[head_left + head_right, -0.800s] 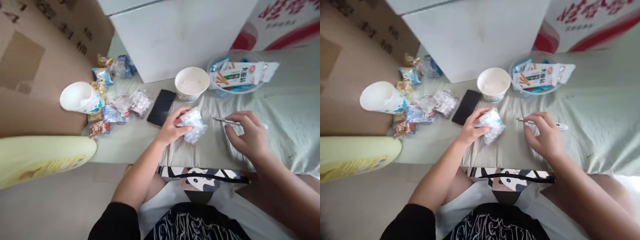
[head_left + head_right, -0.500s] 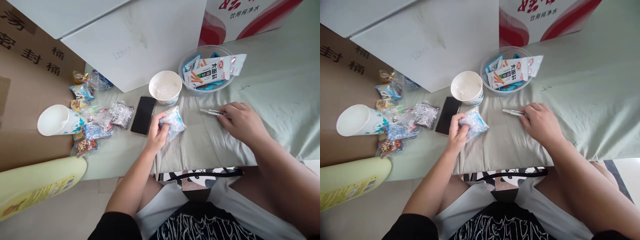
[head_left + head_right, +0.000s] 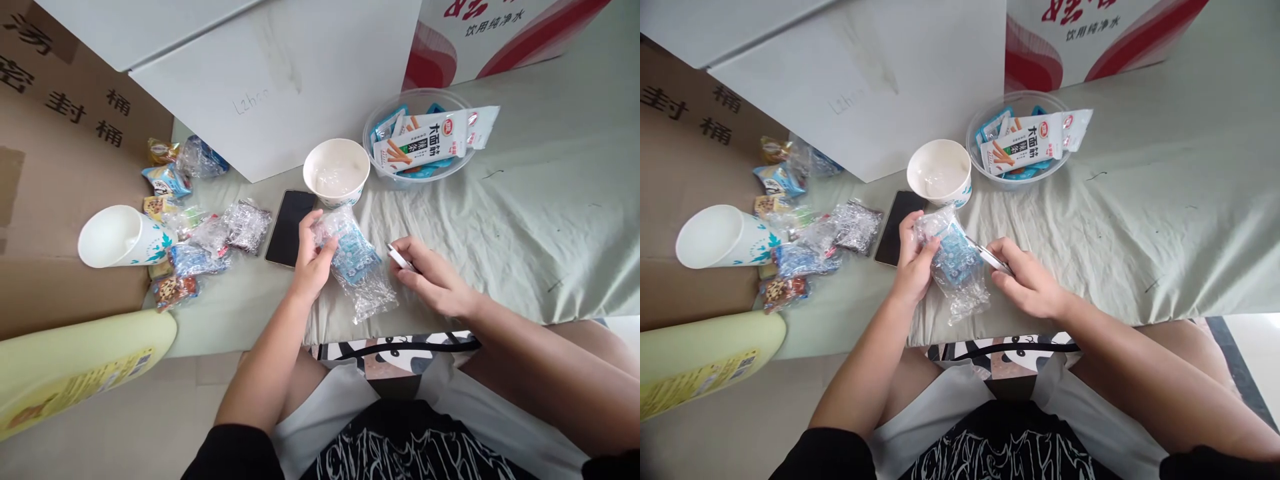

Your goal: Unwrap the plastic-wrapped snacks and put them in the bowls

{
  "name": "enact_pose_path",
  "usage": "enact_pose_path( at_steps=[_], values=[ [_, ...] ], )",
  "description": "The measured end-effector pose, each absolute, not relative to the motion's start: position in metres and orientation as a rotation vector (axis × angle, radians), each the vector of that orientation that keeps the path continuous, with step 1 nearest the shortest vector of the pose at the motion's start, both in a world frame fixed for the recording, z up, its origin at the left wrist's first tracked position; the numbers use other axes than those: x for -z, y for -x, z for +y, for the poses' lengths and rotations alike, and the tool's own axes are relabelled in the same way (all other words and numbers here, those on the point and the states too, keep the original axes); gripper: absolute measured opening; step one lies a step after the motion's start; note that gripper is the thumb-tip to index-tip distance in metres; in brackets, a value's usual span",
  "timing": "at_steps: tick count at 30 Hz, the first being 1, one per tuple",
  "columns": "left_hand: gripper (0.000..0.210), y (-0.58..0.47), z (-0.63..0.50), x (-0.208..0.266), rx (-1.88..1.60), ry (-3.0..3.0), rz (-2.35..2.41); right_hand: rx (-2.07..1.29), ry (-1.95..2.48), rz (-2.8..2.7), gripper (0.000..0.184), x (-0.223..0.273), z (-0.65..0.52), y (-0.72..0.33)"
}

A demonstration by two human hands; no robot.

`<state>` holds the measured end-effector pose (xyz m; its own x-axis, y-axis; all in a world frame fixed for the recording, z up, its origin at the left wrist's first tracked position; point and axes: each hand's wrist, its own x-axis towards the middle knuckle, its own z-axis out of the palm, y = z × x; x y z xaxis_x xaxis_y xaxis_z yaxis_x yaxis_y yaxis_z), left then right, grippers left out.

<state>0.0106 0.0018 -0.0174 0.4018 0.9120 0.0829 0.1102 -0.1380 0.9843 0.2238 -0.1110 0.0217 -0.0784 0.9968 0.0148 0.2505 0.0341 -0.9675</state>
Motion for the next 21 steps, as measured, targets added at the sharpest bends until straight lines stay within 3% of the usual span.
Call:
enact_pose_path(
  at_steps=[6, 12, 18, 21],
  values=[
    [0.047, -0.01, 0.004, 0.017, -0.848, -1.389, 0.896, -1.055, 1.478, -1.564, 0.025, -0.016, -0.106, -0.217],
    [0.074, -0.005, 0.01, 0.014, -0.79, -1.727, 0.78, -1.125, 1.414, -1.513, 0.017, -0.017, -0.106, -0.208],
    [0.038, -0.008, 0.002, 0.004, -0.661, -1.913, 0.642, -1.195, 1.449, -1.263, 0.035, -0.016, -0.102, -0.207],
    [0.039, -0.009, -0.006, -0.001, -0.615, -1.949, 0.581, -1.218, 1.463, -1.14, 0.033, -0.016, -0.099, -0.206]
  ],
)
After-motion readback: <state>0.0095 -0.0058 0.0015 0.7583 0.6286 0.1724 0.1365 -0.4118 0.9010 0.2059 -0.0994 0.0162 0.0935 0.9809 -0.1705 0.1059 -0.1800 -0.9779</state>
